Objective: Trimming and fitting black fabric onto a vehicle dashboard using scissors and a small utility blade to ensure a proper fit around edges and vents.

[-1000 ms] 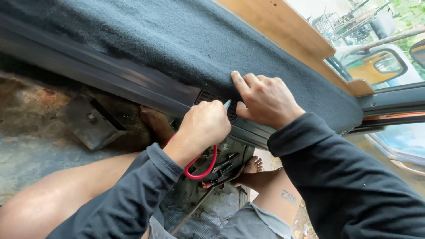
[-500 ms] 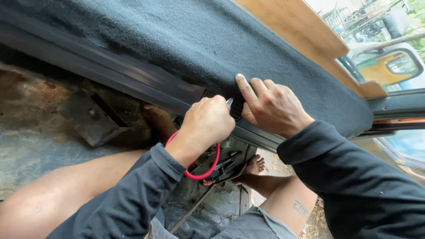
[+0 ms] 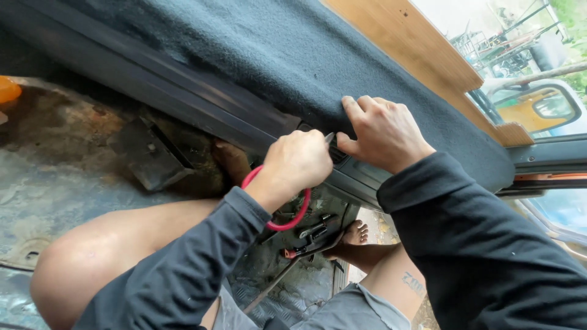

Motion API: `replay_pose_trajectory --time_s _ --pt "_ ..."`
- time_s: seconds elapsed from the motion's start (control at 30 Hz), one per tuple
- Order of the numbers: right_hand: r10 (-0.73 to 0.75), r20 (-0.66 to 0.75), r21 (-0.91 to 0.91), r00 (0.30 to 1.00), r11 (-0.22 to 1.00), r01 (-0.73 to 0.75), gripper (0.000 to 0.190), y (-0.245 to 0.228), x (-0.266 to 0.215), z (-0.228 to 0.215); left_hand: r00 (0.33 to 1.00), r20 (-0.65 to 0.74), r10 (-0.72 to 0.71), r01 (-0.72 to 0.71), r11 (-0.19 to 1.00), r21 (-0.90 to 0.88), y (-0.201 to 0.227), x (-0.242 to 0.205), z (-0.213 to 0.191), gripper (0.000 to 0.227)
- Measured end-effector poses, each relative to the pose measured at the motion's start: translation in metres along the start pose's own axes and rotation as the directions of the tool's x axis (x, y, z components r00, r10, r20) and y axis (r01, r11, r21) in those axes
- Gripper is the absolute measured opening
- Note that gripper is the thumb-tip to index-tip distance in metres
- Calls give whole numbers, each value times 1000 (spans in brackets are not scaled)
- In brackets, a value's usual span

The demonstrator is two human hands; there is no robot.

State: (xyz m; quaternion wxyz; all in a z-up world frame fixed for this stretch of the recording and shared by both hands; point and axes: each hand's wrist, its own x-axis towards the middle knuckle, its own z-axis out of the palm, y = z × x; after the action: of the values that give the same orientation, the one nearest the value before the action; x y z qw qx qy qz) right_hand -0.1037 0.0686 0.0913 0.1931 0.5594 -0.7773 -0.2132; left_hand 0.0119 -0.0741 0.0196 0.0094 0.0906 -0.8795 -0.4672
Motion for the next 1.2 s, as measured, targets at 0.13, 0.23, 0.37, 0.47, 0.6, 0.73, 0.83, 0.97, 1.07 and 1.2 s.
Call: replay_pose_trajectory --time_s 0.13,0.23,0.37,0.47,0.6,0.73,0.83,0.97,1.07,1.2 --pt "-14 -4 80 1000 997 15 61 -2 13 -4 998 -62 19 -11 991 133 -13 -19 -30 42" --pt "28 21 156 999 987 -31 61 -3 21 -11 985 -153 79 -50 982 184 -23 -31 -36 40" --pt "21 54 213 998 976 -32 59 -6 33 -20 969 -218 114 -48 956 288 -33 -29 -35 38" --pt "14 93 197 996 980 -32 58 -6 39 -15 984 -170 44 -7 977 213 -28 -30 -43 42" --pt "18 141 137 990 990 -37 59 -8 46 -10 977 -199 73 -29 976 217 -29 -23 -41 49" --pt "-9 143 122 990 992 -8 55 -8 46 -12 979 -197 54 -23 987 157 -30 -18 -37 50" --pt "-30 154 128 988 992 10 55 -4 44 -12 989 -134 -62 71 996 59 -17 -23 -46 45" --pt "-58 150 156 987 987 35 55 -4 45 -15 982 -77 -170 165 984 -63 -18 -13 -50 44" --pt "-85 150 172 985 983 59 49 -5 50 -19 982 -84 -171 158 976 -150 -21 -13 -47 44" --pt "-91 109 169 990 983 72 44 -5 51 -15 977 -173 -121 106 990 -91 -25 -9 -24 45"
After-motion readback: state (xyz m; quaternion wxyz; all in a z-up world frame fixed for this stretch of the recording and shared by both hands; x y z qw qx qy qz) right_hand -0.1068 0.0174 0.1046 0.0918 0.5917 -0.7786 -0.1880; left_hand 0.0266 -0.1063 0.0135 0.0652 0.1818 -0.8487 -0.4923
